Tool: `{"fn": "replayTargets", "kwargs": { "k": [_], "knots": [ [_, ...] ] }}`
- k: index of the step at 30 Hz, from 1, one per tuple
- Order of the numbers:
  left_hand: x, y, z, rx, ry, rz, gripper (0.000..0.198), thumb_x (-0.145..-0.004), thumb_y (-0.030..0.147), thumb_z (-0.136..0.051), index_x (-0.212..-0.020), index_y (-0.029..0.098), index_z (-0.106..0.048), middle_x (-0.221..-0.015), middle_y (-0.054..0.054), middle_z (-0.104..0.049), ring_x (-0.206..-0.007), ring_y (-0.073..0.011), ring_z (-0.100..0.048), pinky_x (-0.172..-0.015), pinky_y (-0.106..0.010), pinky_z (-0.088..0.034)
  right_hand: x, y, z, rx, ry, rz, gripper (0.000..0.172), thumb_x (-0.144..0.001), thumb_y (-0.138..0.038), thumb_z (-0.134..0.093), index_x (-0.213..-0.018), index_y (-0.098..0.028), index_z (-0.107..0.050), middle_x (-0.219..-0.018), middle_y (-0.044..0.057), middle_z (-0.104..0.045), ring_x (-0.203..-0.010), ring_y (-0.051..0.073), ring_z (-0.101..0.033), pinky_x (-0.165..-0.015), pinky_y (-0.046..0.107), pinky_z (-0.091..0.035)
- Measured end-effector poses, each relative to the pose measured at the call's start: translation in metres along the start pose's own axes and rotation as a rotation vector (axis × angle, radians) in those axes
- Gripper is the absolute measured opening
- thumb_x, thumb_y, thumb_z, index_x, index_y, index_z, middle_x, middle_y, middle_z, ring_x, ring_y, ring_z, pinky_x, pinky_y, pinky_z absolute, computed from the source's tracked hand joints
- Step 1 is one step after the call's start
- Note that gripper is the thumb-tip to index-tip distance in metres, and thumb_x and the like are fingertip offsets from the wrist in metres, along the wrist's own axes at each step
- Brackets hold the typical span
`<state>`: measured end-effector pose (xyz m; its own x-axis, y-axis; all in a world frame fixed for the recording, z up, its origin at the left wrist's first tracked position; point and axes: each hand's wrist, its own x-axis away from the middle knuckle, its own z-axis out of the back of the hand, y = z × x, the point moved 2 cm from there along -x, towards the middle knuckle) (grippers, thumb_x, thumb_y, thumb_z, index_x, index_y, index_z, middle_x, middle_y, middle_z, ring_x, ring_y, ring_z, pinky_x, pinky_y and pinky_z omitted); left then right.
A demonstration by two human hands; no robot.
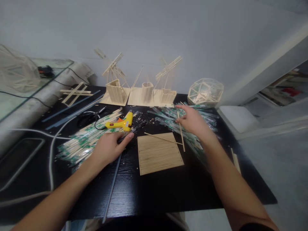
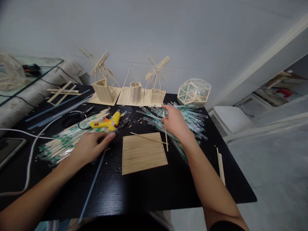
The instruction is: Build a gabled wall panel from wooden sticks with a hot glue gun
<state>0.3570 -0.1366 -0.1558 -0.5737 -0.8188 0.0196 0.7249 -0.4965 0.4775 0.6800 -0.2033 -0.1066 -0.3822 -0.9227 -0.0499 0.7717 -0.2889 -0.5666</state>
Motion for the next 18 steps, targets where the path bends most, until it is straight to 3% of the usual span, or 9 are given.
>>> {"fn": "replayTargets", "kwargs": {
  "k": [4,7,11,18],
  "knots": [
    [0.000,0.003,0.005,0.058,0.011,0.006,0.066,-0.099,0.072,-0.032,-0.062,0.023,-0.058,-0.061,-0.003,-0.064,-0.060,-0.0224,-0.059,-0.062,-0.034,-0.037,0.005,-0.008,0.001,-0.025,-0.014,-0.017,0.058,-0.078,-0.005,-0.072,-0.136,-0.014,-0.067,-0.109,0.014,-0.077,-0.086,0.028,-0.076,-0.091,0.049,-0.056],
    [0.000,0.004,0.007,0.089,0.032,0.017,0.066,-0.099,0.071,-0.031,-0.060,0.023,-0.056,-0.056,-0.002,-0.060,-0.057,-0.0216,-0.057,-0.060,-0.034,-0.035,0.009,-0.015,-0.003,-0.218,-0.067,0.008,0.048,-0.078,-0.008,-0.075,-0.125,-0.017,-0.070,-0.116,0.013,-0.076,-0.081,0.024,-0.077,-0.086,0.045,-0.060],
    [0.000,0.002,0.007,0.107,0.057,0.029,0.067,-0.099,0.071,-0.030,-0.064,0.022,-0.060,-0.058,-0.003,-0.061,-0.060,-0.0220,-0.059,-0.062,-0.034,-0.036,0.014,-0.023,-0.013,-0.454,-0.194,0.019,0.038,-0.081,-0.011,-0.074,-0.118,-0.017,-0.069,-0.096,0.009,-0.078,-0.084,0.025,-0.079,-0.084,0.042,-0.063],
    [-0.001,-0.002,0.009,0.118,0.104,0.047,0.066,-0.100,0.070,-0.032,-0.070,0.021,-0.065,-0.062,-0.002,-0.065,-0.062,-0.0216,-0.060,-0.062,-0.032,-0.036,0.022,-0.034,-0.024,-0.564,-0.320,0.051,0.032,-0.089,-0.016,-0.067,-0.121,-0.017,-0.066,-0.095,0.009,-0.078,-0.087,0.024,-0.080,-0.078,0.039,-0.065]
  ]
}}
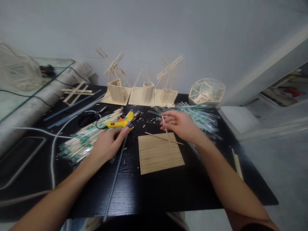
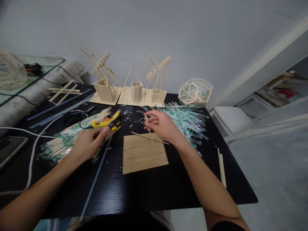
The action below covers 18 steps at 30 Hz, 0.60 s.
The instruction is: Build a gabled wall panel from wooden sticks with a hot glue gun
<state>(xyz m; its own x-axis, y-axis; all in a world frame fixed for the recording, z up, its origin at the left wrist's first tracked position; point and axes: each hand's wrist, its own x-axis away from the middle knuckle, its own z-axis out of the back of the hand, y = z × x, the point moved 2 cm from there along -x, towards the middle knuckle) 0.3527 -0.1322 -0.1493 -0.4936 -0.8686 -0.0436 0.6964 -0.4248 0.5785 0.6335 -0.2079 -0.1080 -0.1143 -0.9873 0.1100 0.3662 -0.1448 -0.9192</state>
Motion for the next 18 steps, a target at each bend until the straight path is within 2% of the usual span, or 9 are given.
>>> {"fn": "replayTargets", "kwargs": {
  "k": [4,10,18],
  "knots": [
    [0.000,0.000,0.001,-0.009,0.024,0.005,0.065,-0.099,0.069,-0.033,-0.068,0.021,-0.064,-0.060,-0.002,-0.064,-0.058,-0.0204,-0.056,-0.059,-0.032,-0.034,-0.001,0.004,-0.008,0.016,-0.033,-0.028,0.032,-0.089,-0.015,-0.068,-0.121,-0.017,-0.067,-0.097,0.010,-0.079,-0.082,0.022,-0.079,-0.075,0.037,-0.065],
    [0.000,-0.001,0.000,-0.010,0.022,0.013,0.064,-0.099,0.068,-0.034,-0.069,0.021,-0.065,-0.061,-0.002,-0.063,-0.058,-0.0202,-0.056,-0.060,-0.032,-0.034,-0.003,0.014,-0.035,0.205,-0.103,0.050,0.010,-0.082,-0.013,-0.080,-0.090,-0.018,-0.076,-0.086,0.006,-0.080,-0.082,0.020,-0.076,-0.078,0.035,-0.061],
    [-0.001,-0.001,0.001,0.011,0.014,0.012,0.067,-0.099,0.071,-0.033,-0.075,0.020,-0.069,-0.064,-0.003,-0.066,-0.062,-0.0213,-0.059,-0.062,-0.032,-0.035,0.001,0.020,-0.065,0.538,-0.165,0.105,0.012,-0.087,-0.009,-0.073,-0.096,-0.014,-0.079,-0.094,0.010,-0.080,-0.087,0.021,-0.073,-0.080,0.032,-0.051]
  ]
}}
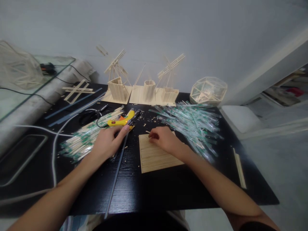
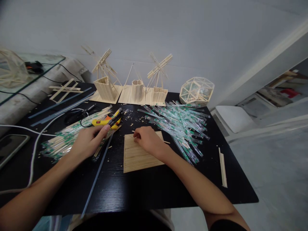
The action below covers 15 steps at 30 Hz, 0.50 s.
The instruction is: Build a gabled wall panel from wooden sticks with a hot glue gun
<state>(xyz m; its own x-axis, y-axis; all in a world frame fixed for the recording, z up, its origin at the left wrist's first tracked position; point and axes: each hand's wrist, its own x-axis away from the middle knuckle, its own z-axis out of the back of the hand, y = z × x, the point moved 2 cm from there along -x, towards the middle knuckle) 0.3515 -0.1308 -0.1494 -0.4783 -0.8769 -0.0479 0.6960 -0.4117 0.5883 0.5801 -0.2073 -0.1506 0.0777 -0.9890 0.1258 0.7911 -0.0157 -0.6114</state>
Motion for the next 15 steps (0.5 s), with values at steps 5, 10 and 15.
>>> {"fn": "replayTargets", "kwargs": {
  "k": [5,10,15],
  "knots": [
    [0.001,0.001,0.001,-0.018,0.007,0.005,0.065,-0.099,0.069,-0.033,-0.076,0.020,-0.070,-0.066,-0.003,-0.067,-0.061,-0.0213,-0.058,-0.062,-0.032,-0.034,0.000,0.000,0.001,0.140,0.015,0.008,0.011,-0.091,-0.014,-0.071,-0.099,-0.015,-0.078,-0.099,0.010,-0.079,-0.091,0.024,-0.071,-0.081,0.033,-0.048],
    [0.001,0.003,-0.001,-0.012,0.000,-0.010,0.063,-0.099,0.067,-0.034,-0.074,0.020,-0.068,-0.062,-0.002,-0.062,-0.059,-0.0203,-0.056,-0.061,-0.032,-0.033,-0.003,0.007,0.015,0.170,0.107,-0.034,0.007,-0.090,-0.015,-0.074,-0.097,-0.016,-0.075,-0.098,0.008,-0.077,-0.087,0.021,-0.069,-0.079,0.031,-0.046],
    [0.002,0.004,-0.004,-0.049,-0.005,-0.016,0.058,-0.099,0.064,-0.036,-0.074,0.020,-0.064,-0.063,-0.002,-0.061,-0.063,-0.0209,-0.059,-0.065,-0.032,-0.035,-0.007,0.015,0.006,0.229,0.060,-0.073,0.004,-0.093,-0.013,-0.069,-0.091,-0.015,-0.072,-0.097,0.010,-0.075,-0.091,0.023,-0.068,-0.079,0.032,-0.044]
  ]
}}
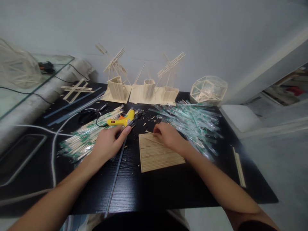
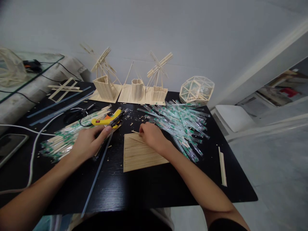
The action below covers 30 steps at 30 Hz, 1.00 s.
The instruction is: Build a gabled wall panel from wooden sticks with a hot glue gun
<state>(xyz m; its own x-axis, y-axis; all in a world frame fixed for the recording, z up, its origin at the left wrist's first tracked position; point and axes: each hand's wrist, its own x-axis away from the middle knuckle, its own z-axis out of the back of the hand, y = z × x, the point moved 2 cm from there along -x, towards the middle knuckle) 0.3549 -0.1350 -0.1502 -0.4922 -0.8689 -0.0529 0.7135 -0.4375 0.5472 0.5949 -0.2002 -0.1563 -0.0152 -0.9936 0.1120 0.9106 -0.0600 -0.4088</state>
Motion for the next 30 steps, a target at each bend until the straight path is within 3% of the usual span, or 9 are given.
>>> {"fn": "replayTargets", "kwargs": {
  "k": [6,10,15,20,30],
  "knots": [
    [0.004,0.003,0.000,-0.058,0.055,-0.045,0.055,-0.098,0.064,-0.037,-0.072,0.021,-0.059,-0.061,-0.003,-0.059,-0.061,-0.0219,-0.058,-0.064,-0.033,-0.035,-0.001,0.002,-0.008,-0.023,0.036,-0.006,0.011,-0.100,-0.010,-0.054,-0.097,-0.015,-0.063,-0.099,0.013,-0.072,-0.091,0.024,-0.066,-0.078,0.034,-0.044],
    [0.008,0.004,0.001,-0.030,0.101,-0.102,0.056,-0.098,0.066,-0.037,-0.080,0.020,-0.064,-0.072,-0.006,-0.067,-0.069,-0.0239,-0.062,-0.068,-0.035,-0.040,0.008,-0.013,0.011,-0.385,0.151,0.131,0.009,-0.105,-0.017,-0.047,-0.106,-0.018,-0.055,-0.089,0.003,-0.068,-0.082,0.018,-0.064,-0.076,0.031,-0.045],
    [0.011,0.002,0.001,0.043,0.159,-0.157,0.058,-0.099,0.065,-0.037,-0.099,0.017,-0.069,-0.090,-0.009,-0.074,-0.083,-0.0268,-0.068,-0.076,-0.037,-0.047,0.021,-0.032,0.015,-0.708,0.235,0.269,0.016,-0.106,-0.032,-0.052,-0.113,-0.022,-0.062,-0.079,-0.003,-0.058,-0.068,0.014,-0.053,-0.065,0.029,-0.041],
    [0.013,0.001,-0.004,0.024,0.201,-0.232,0.056,-0.100,0.063,-0.039,-0.110,0.016,-0.068,-0.106,-0.012,-0.075,-0.098,-0.0289,-0.069,-0.087,-0.039,-0.050,0.023,-0.038,0.009,-0.782,0.269,0.290,0.019,-0.106,-0.036,-0.054,-0.110,-0.023,-0.067,-0.087,-0.001,-0.064,-0.074,0.014,-0.056,-0.070,0.029,-0.043],
    [0.015,0.003,-0.006,-0.010,0.158,-0.255,0.052,-0.100,0.062,-0.039,-0.097,0.018,-0.065,-0.089,-0.010,-0.072,-0.083,-0.0286,-0.068,-0.073,-0.038,-0.049,0.025,-0.042,0.009,-0.789,0.261,0.281,0.020,-0.105,-0.031,-0.055,-0.093,-0.020,-0.065,-0.077,-0.003,-0.062,-0.067,0.012,-0.051,-0.064,0.027,-0.040]
  ]
}}
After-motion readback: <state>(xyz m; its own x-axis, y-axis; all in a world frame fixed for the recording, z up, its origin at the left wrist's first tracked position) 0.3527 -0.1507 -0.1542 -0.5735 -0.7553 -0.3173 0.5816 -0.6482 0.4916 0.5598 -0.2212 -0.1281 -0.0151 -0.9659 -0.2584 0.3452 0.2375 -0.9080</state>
